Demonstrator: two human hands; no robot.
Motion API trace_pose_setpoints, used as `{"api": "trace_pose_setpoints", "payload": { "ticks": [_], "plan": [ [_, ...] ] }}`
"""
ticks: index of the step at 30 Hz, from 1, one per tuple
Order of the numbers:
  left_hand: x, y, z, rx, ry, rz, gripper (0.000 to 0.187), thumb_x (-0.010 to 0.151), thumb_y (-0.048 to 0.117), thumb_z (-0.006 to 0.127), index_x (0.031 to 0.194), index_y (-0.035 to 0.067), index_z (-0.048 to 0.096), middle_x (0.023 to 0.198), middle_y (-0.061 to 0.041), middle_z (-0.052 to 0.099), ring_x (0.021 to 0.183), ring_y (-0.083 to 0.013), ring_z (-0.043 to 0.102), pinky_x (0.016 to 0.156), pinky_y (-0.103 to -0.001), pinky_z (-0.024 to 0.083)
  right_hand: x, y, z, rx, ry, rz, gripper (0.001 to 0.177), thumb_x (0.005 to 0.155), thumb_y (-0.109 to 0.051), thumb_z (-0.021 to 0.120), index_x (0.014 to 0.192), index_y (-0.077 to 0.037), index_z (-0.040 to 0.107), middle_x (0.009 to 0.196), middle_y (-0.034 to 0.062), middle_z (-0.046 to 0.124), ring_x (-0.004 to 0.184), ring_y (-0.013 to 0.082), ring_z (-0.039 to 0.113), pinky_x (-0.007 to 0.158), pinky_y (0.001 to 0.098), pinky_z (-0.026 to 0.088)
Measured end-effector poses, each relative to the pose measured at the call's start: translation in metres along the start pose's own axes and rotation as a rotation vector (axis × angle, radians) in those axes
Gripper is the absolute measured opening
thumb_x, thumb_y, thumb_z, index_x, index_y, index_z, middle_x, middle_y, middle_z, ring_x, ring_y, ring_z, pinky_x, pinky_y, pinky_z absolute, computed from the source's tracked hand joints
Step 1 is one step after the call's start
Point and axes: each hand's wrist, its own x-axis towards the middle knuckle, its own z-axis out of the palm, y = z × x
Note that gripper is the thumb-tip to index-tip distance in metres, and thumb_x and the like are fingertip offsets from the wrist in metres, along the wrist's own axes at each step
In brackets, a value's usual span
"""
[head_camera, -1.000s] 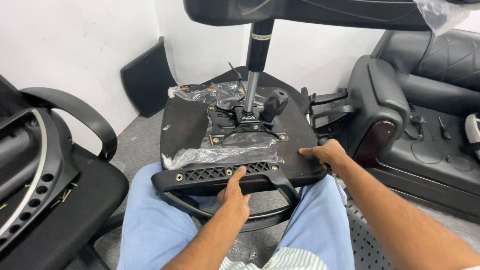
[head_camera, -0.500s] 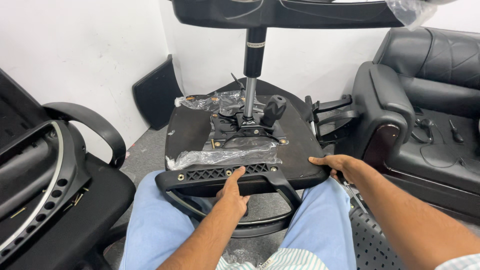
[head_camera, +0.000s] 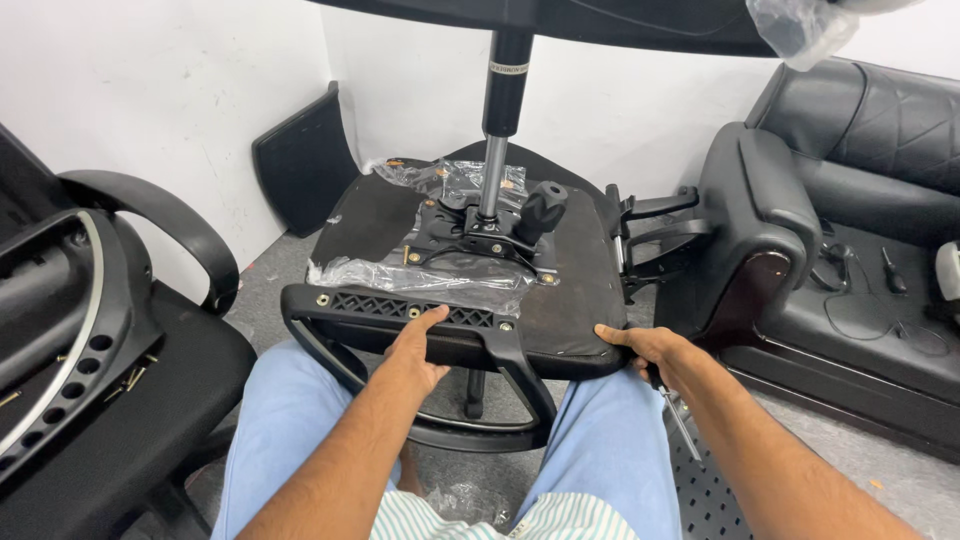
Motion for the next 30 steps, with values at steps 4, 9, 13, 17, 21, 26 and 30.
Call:
{"api": "trace_pose_setpoints", "payload": {
  "ticks": [4,9,13,17,21,26,30],
  "plan": [
    [0.010,0.007,-0.003,0.025,-0.041,0.003,0.057,0.082,0.014,0.078,0.132,-0.003,0.057,0.128,-0.022,0.069,0.119,-0.0354,0.070,0.107,-0.049,0.053,-0.006,0.000,0.007,0.029,0.031,-0.009,0.061,0.071,-0.057,0.088,0.058,-0.007,0.057,0.050,-0.0009,0.040,0.038,0.0130,0.036,0.038,0.0277,0.031],
    [0.021,0.012,-0.009,0.055,-0.042,-0.004,0.059,0.082,0.017,0.078,0.133,-0.004,0.056,0.130,-0.022,0.068,0.122,-0.0353,0.068,0.109,-0.049,0.050,-0.006,-0.001,0.013,0.022,0.013,0.006,0.061,0.072,-0.058,0.088,0.061,-0.006,0.057,0.051,-0.0010,0.040,0.037,0.0133,0.036,0.037,0.0277,0.030],
    [0.029,0.015,-0.016,0.073,-0.039,-0.005,0.061,0.080,0.017,0.080,0.133,0.000,0.058,0.132,-0.018,0.069,0.123,-0.0333,0.066,0.111,-0.052,0.043,-0.009,0.005,0.019,0.027,-0.019,0.040,0.061,0.073,-0.058,0.088,0.062,-0.005,0.059,0.051,-0.0015,0.039,0.038,0.0124,0.035,0.036,0.0278,0.030],
    [0.032,0.017,-0.026,0.097,-0.044,0.013,0.062,0.078,0.019,0.081,0.132,-0.001,0.060,0.131,-0.019,0.070,0.123,-0.0341,0.067,0.113,-0.052,0.044,-0.020,0.014,0.027,0.071,-0.035,0.009,0.061,0.072,-0.056,0.089,0.062,-0.004,0.058,0.051,-0.0009,0.040,0.037,0.0128,0.035,0.036,0.0286,0.031],
    [0.030,0.021,-0.025,0.103,-0.012,0.021,0.063,0.077,0.019,0.083,0.131,-0.001,0.059,0.130,-0.018,0.070,0.125,-0.0345,0.067,0.113,-0.054,0.043,-0.028,0.013,0.029,0.091,-0.001,0.007,0.059,0.071,-0.052,0.091,0.062,-0.004,0.059,0.051,0.0003,0.041,0.038,0.0131,0.038,0.037,0.0290,0.032],
    [0.024,0.022,-0.027,0.187,0.012,-0.020,0.067,0.078,0.027,0.083,0.133,-0.001,0.060,0.131,-0.019,0.070,0.125,-0.0331,0.065,0.116,-0.055,0.034,-0.041,0.019,0.033,0.069,-0.014,0.004,0.061,0.071,-0.053,0.090,0.061,-0.001,0.060,0.050,0.0020,0.042,0.036,0.0164,0.035,0.040,0.0274,0.041],
    [0.017,0.022,-0.033,0.227,-0.025,-0.049,0.071,0.075,0.031,0.082,0.134,-0.002,0.060,0.131,-0.022,0.070,0.125,-0.0364,0.066,0.117,-0.057,0.040,-0.055,0.032,0.037,0.091,-0.010,0.031,0.059,0.071,-0.051,0.091,0.061,0.000,0.063,0.049,-0.0008,0.042,0.038,0.0138,0.037,0.042,0.0317,0.031]
  ]
}}
